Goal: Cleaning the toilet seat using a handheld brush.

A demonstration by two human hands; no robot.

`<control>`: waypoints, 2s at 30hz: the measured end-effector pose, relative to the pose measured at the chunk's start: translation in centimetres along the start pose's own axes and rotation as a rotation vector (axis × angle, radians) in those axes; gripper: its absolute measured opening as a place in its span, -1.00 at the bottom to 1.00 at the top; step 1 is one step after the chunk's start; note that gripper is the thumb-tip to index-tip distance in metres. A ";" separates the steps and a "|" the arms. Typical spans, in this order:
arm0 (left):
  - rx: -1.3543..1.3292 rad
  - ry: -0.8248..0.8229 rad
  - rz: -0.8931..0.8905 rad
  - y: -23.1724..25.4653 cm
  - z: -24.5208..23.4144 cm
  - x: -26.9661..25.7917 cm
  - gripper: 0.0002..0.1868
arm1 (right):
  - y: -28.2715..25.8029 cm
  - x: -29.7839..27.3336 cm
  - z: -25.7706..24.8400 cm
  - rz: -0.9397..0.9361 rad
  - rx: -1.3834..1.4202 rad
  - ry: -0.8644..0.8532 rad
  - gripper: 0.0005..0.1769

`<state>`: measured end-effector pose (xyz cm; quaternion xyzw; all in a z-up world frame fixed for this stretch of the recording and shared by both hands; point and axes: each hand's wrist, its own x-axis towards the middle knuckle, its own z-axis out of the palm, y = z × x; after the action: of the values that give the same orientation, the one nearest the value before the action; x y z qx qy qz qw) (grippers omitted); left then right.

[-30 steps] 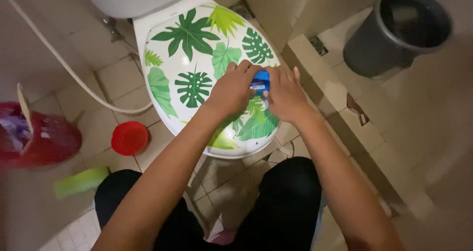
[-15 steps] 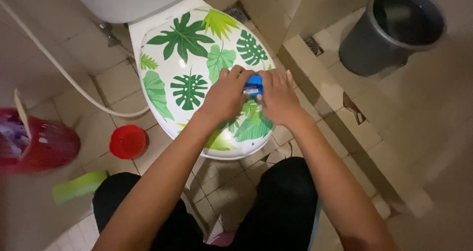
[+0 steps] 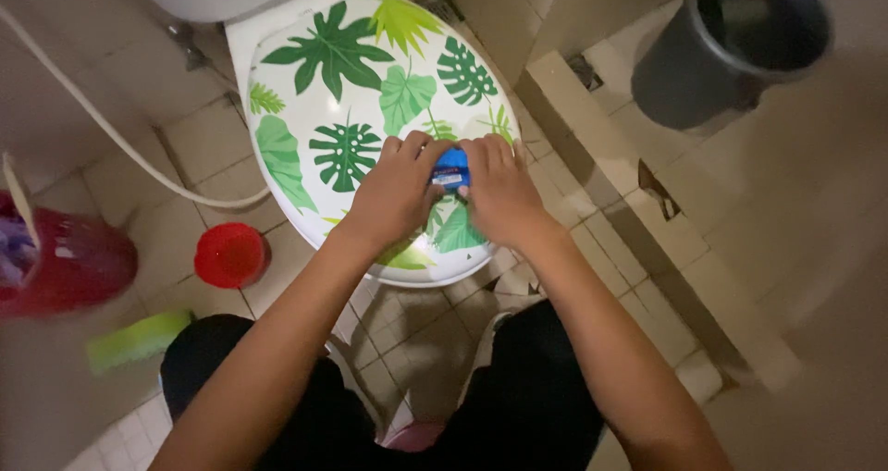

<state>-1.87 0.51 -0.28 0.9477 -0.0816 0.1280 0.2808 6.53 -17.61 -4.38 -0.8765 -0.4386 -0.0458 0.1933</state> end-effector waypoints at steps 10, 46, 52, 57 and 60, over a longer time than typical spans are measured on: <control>-0.031 0.030 -0.034 -0.5 -1.1 -1.7 -0.36 | -1.8 0.8 -0.3 0.014 -0.089 -0.076 -0.29; -0.114 0.236 -0.181 -5.6 -5.6 -10.3 -0.37 | -11.1 4.6 3.5 -0.180 0.011 -0.098 -0.29; -0.129 0.184 -0.235 -4.4 -6.3 -12.2 -0.38 | -12.5 2.5 3.3 -0.185 0.029 -0.069 -0.30; -0.160 0.242 -0.173 -4.8 -5.6 -13.1 -0.37 | -13.8 2.3 2.8 -0.211 0.037 -0.050 -0.32; -0.200 0.248 -0.188 -4.5 -6.0 -13.0 -0.38 | -13.8 2.4 2.6 -0.196 0.032 -0.057 -0.32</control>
<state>-14.39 8.62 -1.46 0.8955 0.0303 0.2084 0.3921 -3.05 -7.38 -2.03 -0.8271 -0.5282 -0.0326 0.1893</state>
